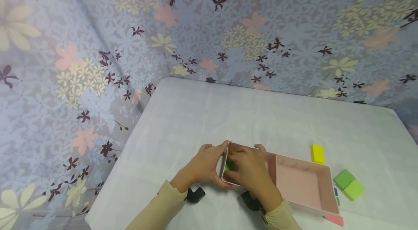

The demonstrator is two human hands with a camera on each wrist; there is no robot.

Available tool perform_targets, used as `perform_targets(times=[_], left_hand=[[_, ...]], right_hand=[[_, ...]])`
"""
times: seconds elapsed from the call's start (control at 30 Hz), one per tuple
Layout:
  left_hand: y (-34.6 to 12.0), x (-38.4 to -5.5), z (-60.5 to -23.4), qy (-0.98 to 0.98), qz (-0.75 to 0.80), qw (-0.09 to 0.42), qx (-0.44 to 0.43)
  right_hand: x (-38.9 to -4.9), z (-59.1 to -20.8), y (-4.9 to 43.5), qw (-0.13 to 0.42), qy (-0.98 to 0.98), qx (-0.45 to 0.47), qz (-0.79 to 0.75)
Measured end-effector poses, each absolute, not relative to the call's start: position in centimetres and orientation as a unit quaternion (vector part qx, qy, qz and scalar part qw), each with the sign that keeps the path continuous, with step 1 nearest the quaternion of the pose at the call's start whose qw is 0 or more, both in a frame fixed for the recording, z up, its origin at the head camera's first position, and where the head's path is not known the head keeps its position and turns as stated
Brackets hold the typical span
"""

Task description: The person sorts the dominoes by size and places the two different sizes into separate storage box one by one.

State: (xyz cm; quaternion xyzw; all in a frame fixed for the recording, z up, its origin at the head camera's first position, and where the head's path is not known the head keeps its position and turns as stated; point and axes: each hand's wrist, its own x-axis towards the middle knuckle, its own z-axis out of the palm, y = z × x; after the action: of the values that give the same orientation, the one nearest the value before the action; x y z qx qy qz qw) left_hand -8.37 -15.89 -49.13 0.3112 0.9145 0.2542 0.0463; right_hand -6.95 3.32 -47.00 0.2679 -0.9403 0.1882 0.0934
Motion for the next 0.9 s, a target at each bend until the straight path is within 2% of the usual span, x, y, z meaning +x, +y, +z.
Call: perform_targets(times=[0.4, 0.9], left_hand=[[-15.5, -8.1, -49.4, 0.918, 0.248, 0.038, 0.307], [-15.0, -8.0, -49.5, 0.920, 0.248, 0.057, 0.300]], right_hand=[[-5.2, -45.0, 6.8, 0.196, -0.921, 0.234, 0.242], [-3.2, -44.3, 13.6, 0.213, -0.938, 0.153, 0.227]])
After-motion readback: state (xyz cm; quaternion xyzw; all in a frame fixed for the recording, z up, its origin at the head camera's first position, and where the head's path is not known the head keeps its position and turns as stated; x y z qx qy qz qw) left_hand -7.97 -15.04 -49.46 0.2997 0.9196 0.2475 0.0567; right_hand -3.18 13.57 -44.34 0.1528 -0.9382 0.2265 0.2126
